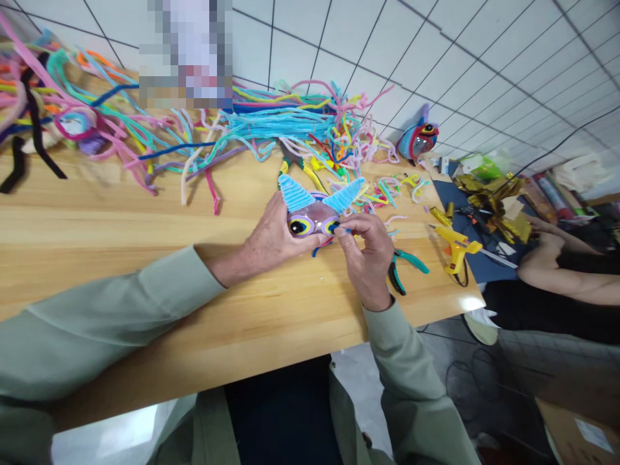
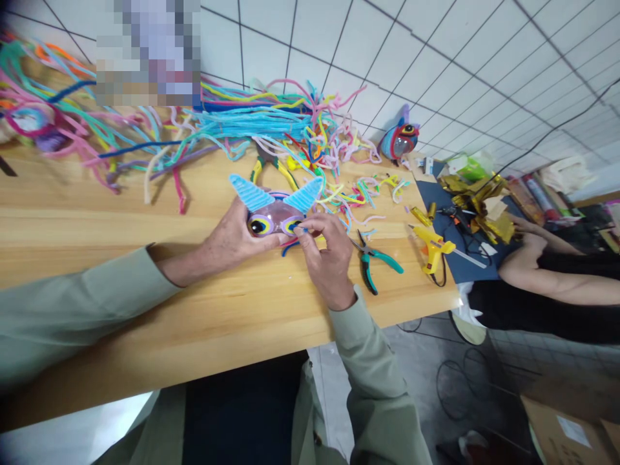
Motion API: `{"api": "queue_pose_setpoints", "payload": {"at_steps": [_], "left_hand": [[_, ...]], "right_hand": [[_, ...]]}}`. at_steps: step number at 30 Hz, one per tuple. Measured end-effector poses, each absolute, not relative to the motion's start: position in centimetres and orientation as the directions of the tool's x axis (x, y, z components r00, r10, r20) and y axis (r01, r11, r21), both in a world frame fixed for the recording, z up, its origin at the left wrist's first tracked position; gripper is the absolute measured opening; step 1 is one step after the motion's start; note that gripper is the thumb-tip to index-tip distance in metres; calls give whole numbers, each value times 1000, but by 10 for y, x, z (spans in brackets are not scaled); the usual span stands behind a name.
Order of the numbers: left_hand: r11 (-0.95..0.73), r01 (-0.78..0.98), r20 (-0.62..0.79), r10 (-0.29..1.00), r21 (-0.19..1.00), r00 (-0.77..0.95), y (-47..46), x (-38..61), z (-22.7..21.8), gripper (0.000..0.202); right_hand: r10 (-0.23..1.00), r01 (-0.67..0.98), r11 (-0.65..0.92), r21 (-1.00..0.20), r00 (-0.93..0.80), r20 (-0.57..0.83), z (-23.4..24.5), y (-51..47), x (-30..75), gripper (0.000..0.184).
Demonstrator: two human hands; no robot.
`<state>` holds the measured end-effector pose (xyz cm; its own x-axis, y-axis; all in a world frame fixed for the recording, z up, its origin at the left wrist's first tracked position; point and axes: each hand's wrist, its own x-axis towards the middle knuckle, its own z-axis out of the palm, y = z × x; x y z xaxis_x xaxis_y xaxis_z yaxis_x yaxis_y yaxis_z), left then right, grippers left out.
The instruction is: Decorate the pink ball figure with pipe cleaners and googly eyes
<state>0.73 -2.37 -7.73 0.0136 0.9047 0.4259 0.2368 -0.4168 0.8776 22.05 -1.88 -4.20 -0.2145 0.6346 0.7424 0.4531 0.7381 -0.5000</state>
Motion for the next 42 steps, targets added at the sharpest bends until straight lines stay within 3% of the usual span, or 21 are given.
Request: {"api": "queue_pose_setpoints", "payload": {"at_steps": [5, 11, 17, 23, 27, 32, 38, 42], "left_hand": [[-419, 231, 426, 904, 878, 22, -25, 7, -76, 74], [-402, 206, 410, 912, 892, 2, -24, 7, -76, 77], [-393, 189, 396, 918, 900, 24, -23, 6, -78, 77], [-432, 225, 437, 899, 873, 28, -23, 6, -78, 77], [-441, 235, 445, 895, 866, 38, -23, 6, -77, 77], [-438, 224, 445, 895, 871, 21, -22, 7, -78, 76], [-429, 211, 434, 901, 878, 26, -23, 5, -78, 78], [-416, 216, 422, 907, 883, 22, -24, 5, -75, 79]], "right_hand": [[668, 509, 693, -510, -188, 720, -44, -17, 219, 7], [691, 424, 692, -585, -152, 707, -41, -19, 219, 7], [682, 458, 697, -552, -185, 707, -41, -18, 217, 8], [729, 449, 649, -614, -139, 670, -41, -19, 219, 7], [713, 473, 668, -575, -185, 676, -40, -19, 219, 8], [733, 454, 634, -626, -95, 673, -42, -20, 218, 6], [645, 483, 721, -496, -205, 736, -40, -21, 217, 10], [675, 535, 684, -496, -206, 708, -40, -22, 216, 9]]}}
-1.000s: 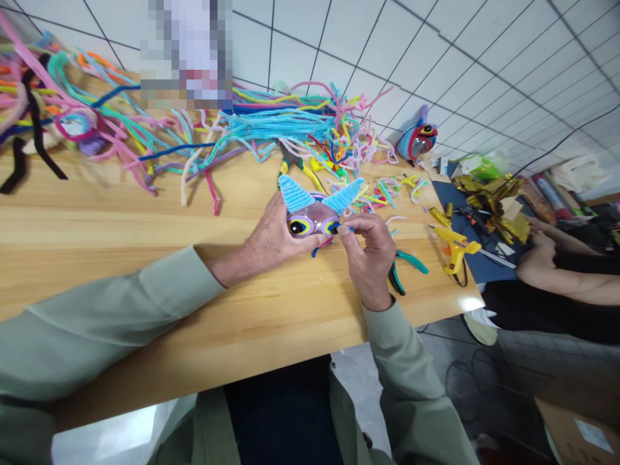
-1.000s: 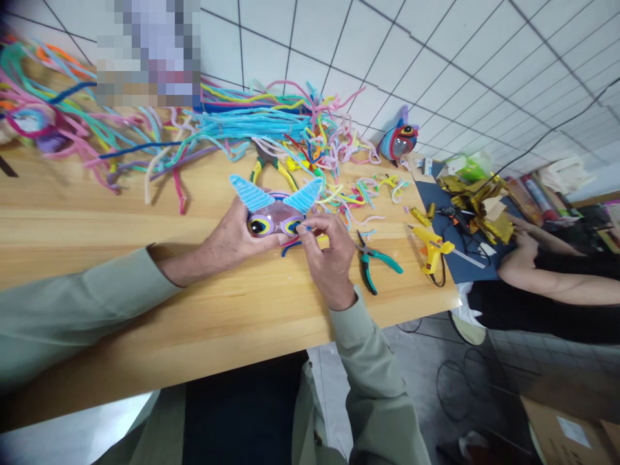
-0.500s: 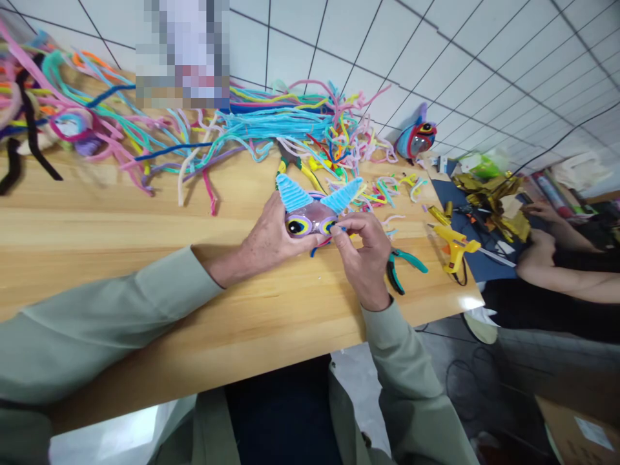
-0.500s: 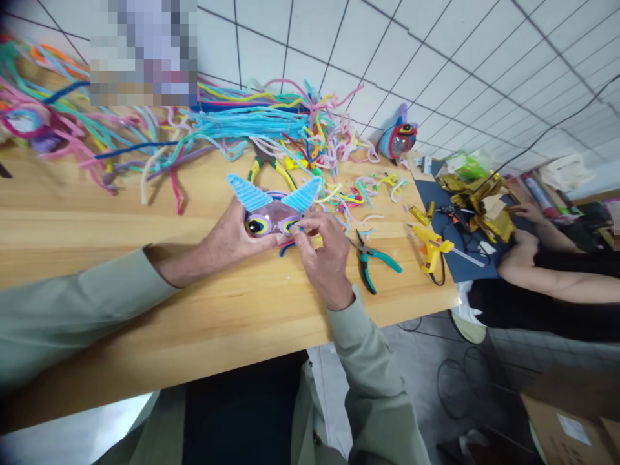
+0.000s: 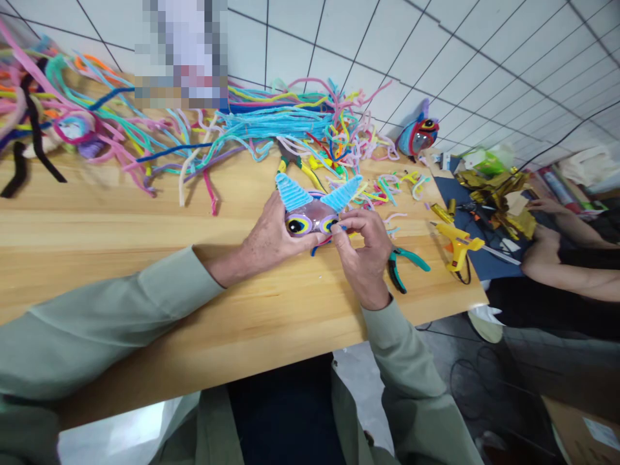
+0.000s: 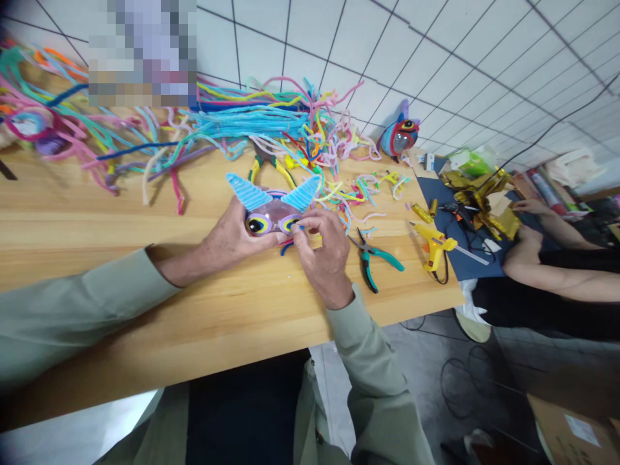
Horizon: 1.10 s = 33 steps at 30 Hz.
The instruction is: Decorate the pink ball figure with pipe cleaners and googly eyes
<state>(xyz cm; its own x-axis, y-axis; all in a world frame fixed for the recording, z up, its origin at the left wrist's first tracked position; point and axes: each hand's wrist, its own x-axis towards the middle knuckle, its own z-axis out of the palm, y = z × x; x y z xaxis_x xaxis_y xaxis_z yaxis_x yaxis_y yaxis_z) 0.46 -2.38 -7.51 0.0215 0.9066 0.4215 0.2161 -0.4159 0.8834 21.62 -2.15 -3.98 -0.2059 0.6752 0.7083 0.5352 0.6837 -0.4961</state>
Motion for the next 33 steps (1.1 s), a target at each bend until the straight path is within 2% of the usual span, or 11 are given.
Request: {"api": "queue_pose_setpoints", "payload": {"at_steps": [5, 8, 12, 20, 25, 30, 33], "left_hand": [[-387, 175, 392, 920, 905, 7, -23, 7, -76, 80], [-358, 161, 364, 931, 920, -8, -24, 7, -79, 81], [-326, 154, 330, 944, 933, -1, -26, 4, -79, 82], [-319, 172, 323, 947, 932, 8, -24, -1, -77, 77], [-269, 256, 292, 954, 929, -60, -21, -5, -86, 75], [-285, 274, 313, 948, 919, -63, -22, -7, -87, 67], [-290, 271, 315, 948, 918, -52, -23, -6, -84, 67]], "right_hand": [[743, 437, 633, -639, -110, 660, -43, -21, 219, 10], [785, 382, 602, -701, -119, 609, -46, -21, 220, 9], [815, 364, 572, -735, -150, 559, -48, -22, 215, 6], [810, 283, 583, -762, -124, 573, -45, -23, 210, 7], [847, 321, 504, -802, -5, 531, -54, -15, 217, 5], [932, 451, 361, -816, -155, 327, -72, -1, 230, 21], [926, 476, 376, -795, -195, 322, -74, 1, 235, 29]]}}
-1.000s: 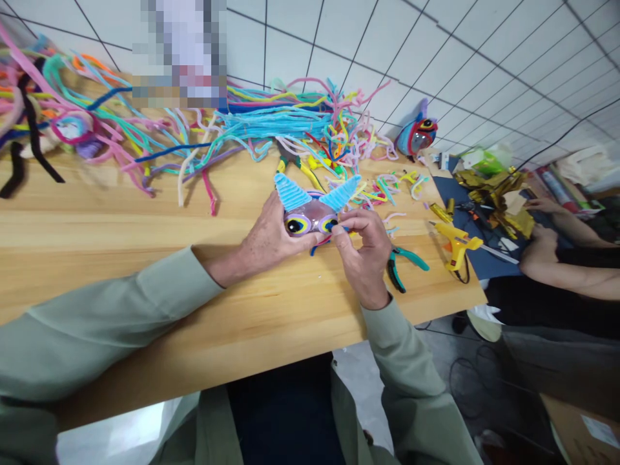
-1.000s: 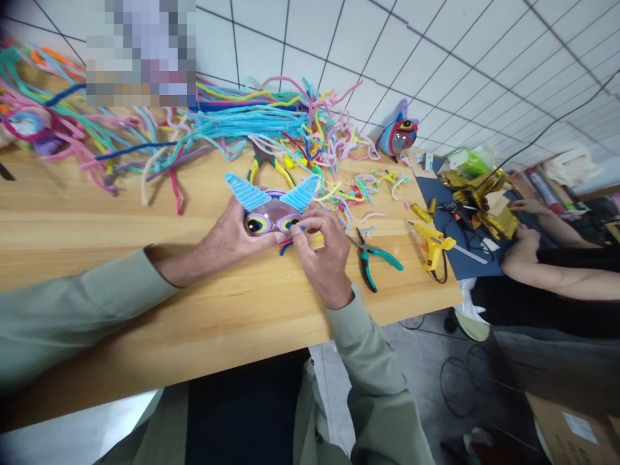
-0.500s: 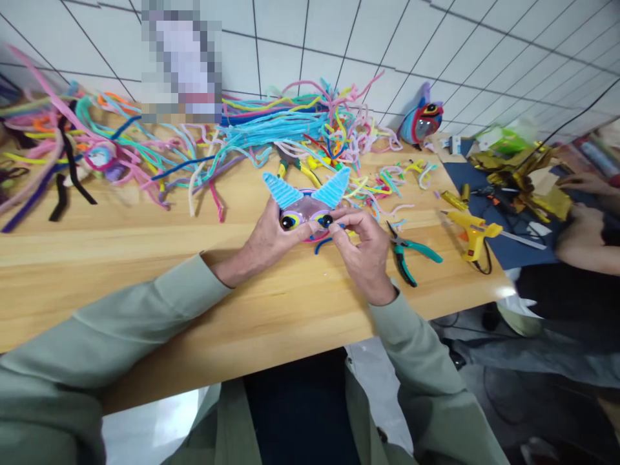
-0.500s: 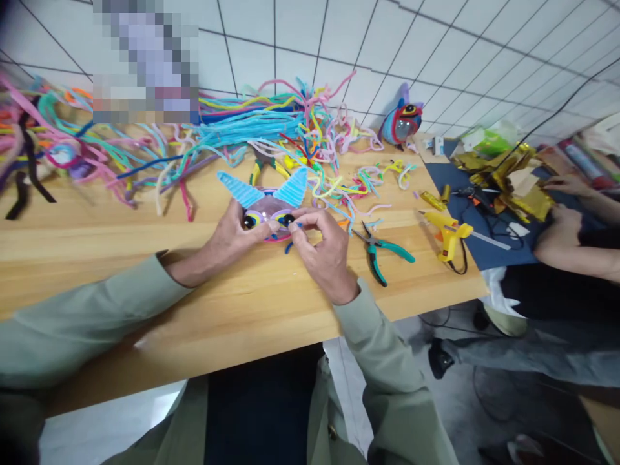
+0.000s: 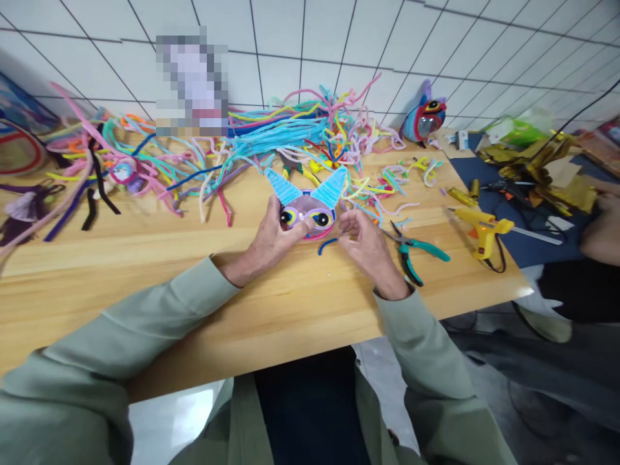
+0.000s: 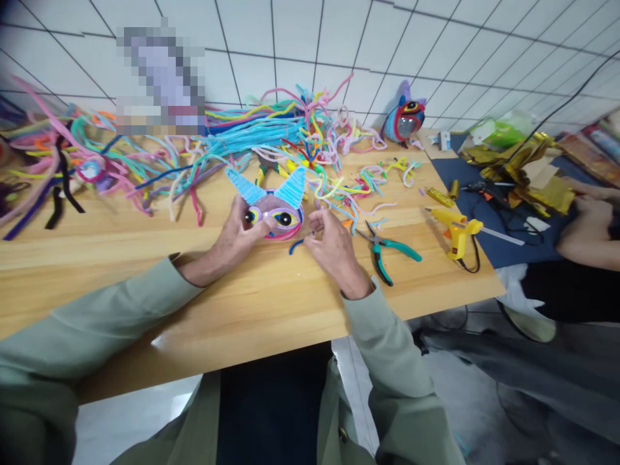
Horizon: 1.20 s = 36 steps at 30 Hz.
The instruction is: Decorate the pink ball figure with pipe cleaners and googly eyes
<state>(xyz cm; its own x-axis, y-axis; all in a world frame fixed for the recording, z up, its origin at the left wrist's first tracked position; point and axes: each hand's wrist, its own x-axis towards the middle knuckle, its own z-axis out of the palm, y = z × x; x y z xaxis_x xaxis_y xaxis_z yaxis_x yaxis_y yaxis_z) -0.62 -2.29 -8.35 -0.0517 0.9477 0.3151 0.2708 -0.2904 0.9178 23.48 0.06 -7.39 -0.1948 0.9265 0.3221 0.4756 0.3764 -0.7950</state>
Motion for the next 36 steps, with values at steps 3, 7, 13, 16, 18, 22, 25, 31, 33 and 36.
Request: {"api": "queue_pose_setpoints", "payload": {"at_steps": [3, 7, 13, 16, 18, 22, 25, 31, 33, 36], "left_hand": [[-287, 242, 305, 952, 927, -40, -24, -4, -79, 69], [-287, 174, 294, 956, 942, -19, -24, -2, -77, 66], [-283, 149, 290, 957, 947, -25, -24, -2, -76, 62], [-287, 154, 293, 956, 946, -23, -24, -2, -75, 63], [-286, 153, 294, 955, 946, -30, -24, -2, -76, 63], [-277, 182, 289, 957, 943, -39, -23, -3, -78, 59], [-272, 176, 282, 959, 946, -31, -22, -3, -78, 61], [-245, 175, 255, 966, 954, -39, -24, -3, -73, 60], [-244, 124, 250, 968, 962, -32, -25, -3, -73, 54], [-249, 72, 250, 968, 966, -9, -26, -4, -73, 53]], "right_hand": [[907, 390, 421, -819, -207, 368, -69, -4, 231, 37], [914, 238, 379, -894, -245, 322, -66, -10, 219, 49], [934, 169, 327, -930, -211, 290, -68, -9, 211, 45], [938, 161, 318, -934, -198, 285, -69, -9, 210, 42], [937, 159, 324, -933, -193, 292, -70, -9, 209, 41], [931, 164, 344, -924, -189, 313, -72, -10, 208, 41], [928, 177, 354, -918, -189, 321, -73, -11, 208, 41], [936, 172, 336, -926, -174, 307, -72, -12, 206, 42], [940, 169, 327, -930, -164, 300, -71, -13, 206, 45], [946, 170, 307, -936, -159, 281, -69, -14, 205, 47]]}}
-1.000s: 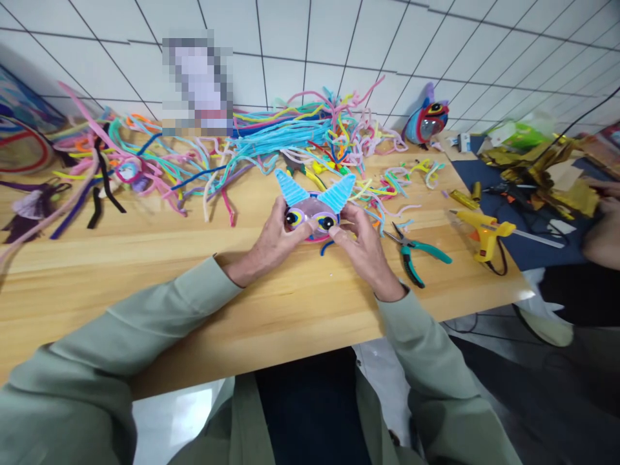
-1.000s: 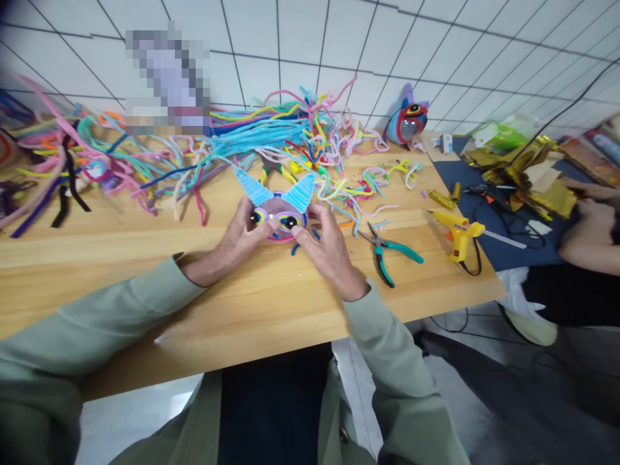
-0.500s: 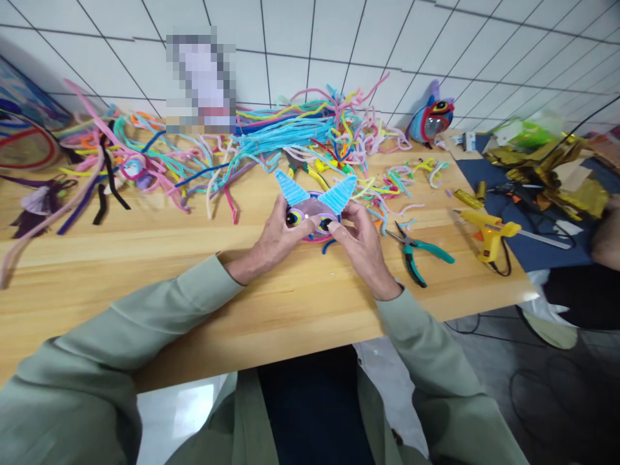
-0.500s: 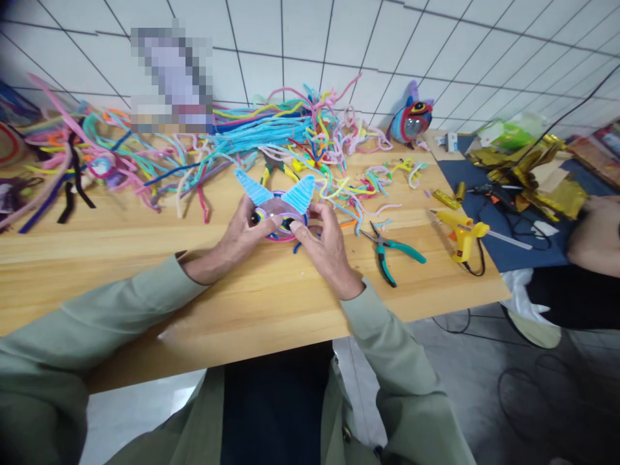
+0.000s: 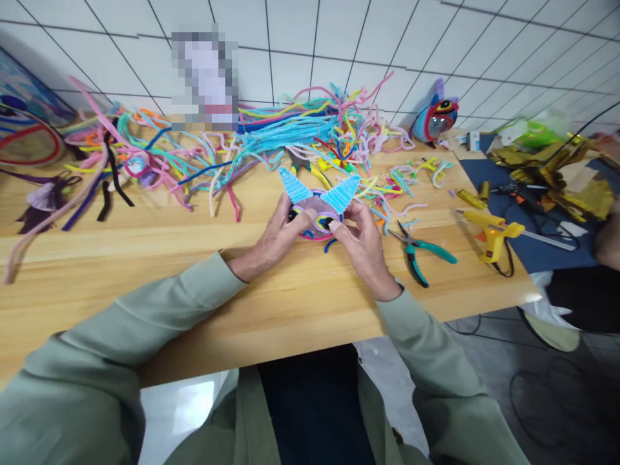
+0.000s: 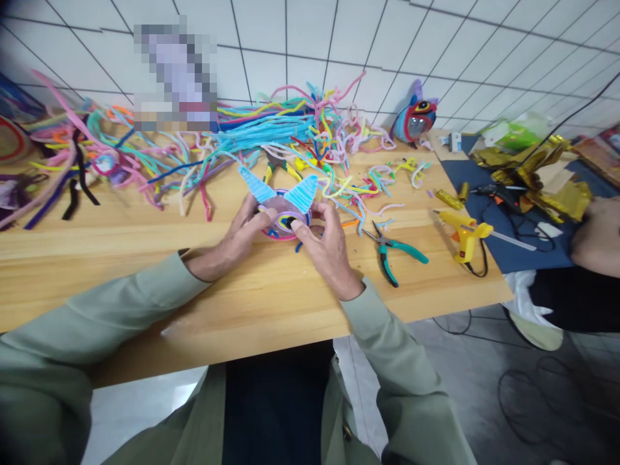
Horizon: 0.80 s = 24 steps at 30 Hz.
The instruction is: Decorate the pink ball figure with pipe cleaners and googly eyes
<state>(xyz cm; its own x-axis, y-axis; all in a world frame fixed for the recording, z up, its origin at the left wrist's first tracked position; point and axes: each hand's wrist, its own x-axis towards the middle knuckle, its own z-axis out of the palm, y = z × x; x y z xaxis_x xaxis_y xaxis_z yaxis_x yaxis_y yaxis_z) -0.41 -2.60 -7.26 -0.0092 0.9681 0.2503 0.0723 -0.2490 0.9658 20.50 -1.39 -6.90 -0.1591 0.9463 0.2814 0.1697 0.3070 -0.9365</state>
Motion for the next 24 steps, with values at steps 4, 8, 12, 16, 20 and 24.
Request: {"api": "queue_pose_setpoints", "payload": {"at_steps": [4, 8, 12, 16, 20, 24], "left_hand": [[-250, 130, 257, 965, 959, -45, -25, -1, -70, 56], [-227, 204, 248, 965, 952, -84, -25, 1, -65, 54], [-187, 199, 209, 974, 962, -93, -26, 0, -63, 52], [-155, 245, 192, 972, 957, -134, -26, 2, -61, 50], [-98, 292, 162, 966, 951, -202, -27, 7, -55, 46], [-57, 274, 123, 965, 960, -230, -30, 10, -51, 47]], "right_hand": [[950, 194, 296, -935, -165, 266, -65, -16, 204, 46], [948, 203, 299, -932, -169, 268, -63, -18, 203, 44], [953, 194, 290, -937, -150, 264, -63, -18, 201, 46], [952, 205, 295, -933, -143, 269, -63, -19, 200, 46], [950, 209, 303, -930, -143, 277, -63, -20, 200, 45], [955, 215, 290, -932, -132, 267, -62, -21, 199, 47]]}}
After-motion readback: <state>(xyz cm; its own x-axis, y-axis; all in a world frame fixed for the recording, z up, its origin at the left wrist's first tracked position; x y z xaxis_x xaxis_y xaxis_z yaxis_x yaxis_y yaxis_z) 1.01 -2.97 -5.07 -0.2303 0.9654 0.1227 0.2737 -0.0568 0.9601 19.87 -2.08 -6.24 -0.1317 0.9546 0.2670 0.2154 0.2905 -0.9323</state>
